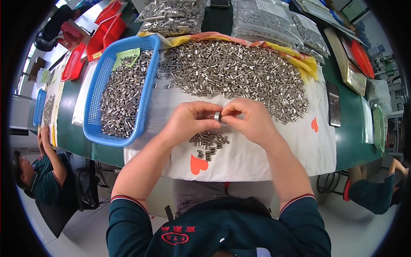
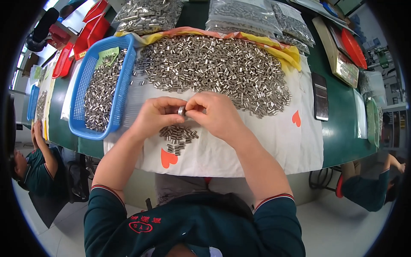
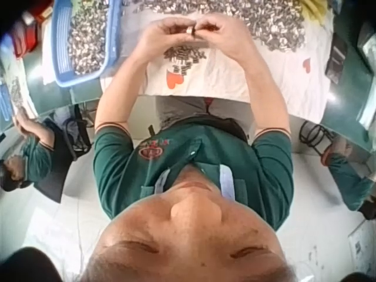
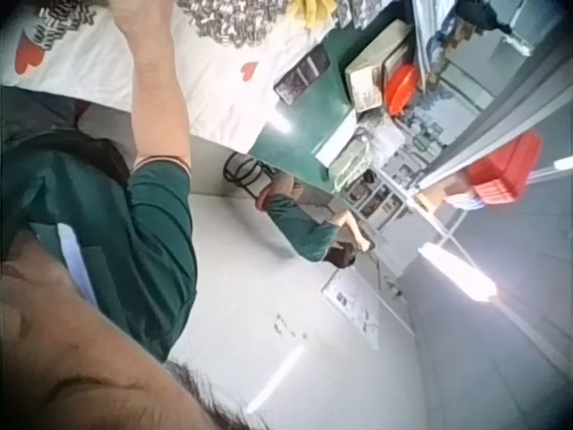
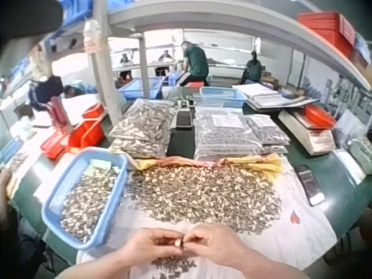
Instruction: Sorting and inspecting small metal hardware components at a workbench in a factory setting.
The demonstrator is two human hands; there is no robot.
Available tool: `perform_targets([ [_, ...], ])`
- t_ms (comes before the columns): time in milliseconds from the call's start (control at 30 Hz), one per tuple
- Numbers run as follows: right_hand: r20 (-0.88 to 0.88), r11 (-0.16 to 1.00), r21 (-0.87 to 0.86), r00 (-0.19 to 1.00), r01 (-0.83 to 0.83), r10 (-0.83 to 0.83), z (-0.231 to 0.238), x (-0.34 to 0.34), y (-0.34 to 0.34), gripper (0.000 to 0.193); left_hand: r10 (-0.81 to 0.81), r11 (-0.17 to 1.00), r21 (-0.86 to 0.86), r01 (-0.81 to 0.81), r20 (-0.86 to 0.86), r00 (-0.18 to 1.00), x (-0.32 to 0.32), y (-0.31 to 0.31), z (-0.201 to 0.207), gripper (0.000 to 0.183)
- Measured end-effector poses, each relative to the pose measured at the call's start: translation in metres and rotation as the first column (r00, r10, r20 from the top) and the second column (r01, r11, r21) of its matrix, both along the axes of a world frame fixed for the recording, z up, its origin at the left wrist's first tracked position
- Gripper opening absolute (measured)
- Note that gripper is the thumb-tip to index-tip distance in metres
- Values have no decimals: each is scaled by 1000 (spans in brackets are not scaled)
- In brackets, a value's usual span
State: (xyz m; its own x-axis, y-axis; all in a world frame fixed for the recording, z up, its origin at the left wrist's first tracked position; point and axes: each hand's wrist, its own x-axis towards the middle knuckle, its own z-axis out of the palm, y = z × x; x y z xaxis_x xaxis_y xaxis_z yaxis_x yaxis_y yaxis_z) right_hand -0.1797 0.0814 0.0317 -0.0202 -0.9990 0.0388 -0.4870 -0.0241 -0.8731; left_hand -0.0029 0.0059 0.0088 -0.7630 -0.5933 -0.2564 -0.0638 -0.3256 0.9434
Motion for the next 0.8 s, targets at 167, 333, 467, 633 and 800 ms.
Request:
perform_targets([
  [167,-128,996,-23,988,86,-88,5,-25,-4,8,-71,996,-56,76,79,994,2,0,2,35],
  [333,-441,992,-35,888,124,-127,-5,-26,-2,7,-169,967,-173,189,126,978,2,1,2,32],
  [467,-627,986,-158,766,51,-141,-15,-16,-2,6,-179,978,-91,187,84,980,1,1,3,32],
  [633,-437,990,-129,893,57,-108,0,-2,0,7,-84,995,-45,83,-26,996,4,-2,-2,33],
  [800,66,999,-45,998,-13,16,0,3,2,8,26,1000,-10,-26,-60,998,0,-3,-3,35],
])
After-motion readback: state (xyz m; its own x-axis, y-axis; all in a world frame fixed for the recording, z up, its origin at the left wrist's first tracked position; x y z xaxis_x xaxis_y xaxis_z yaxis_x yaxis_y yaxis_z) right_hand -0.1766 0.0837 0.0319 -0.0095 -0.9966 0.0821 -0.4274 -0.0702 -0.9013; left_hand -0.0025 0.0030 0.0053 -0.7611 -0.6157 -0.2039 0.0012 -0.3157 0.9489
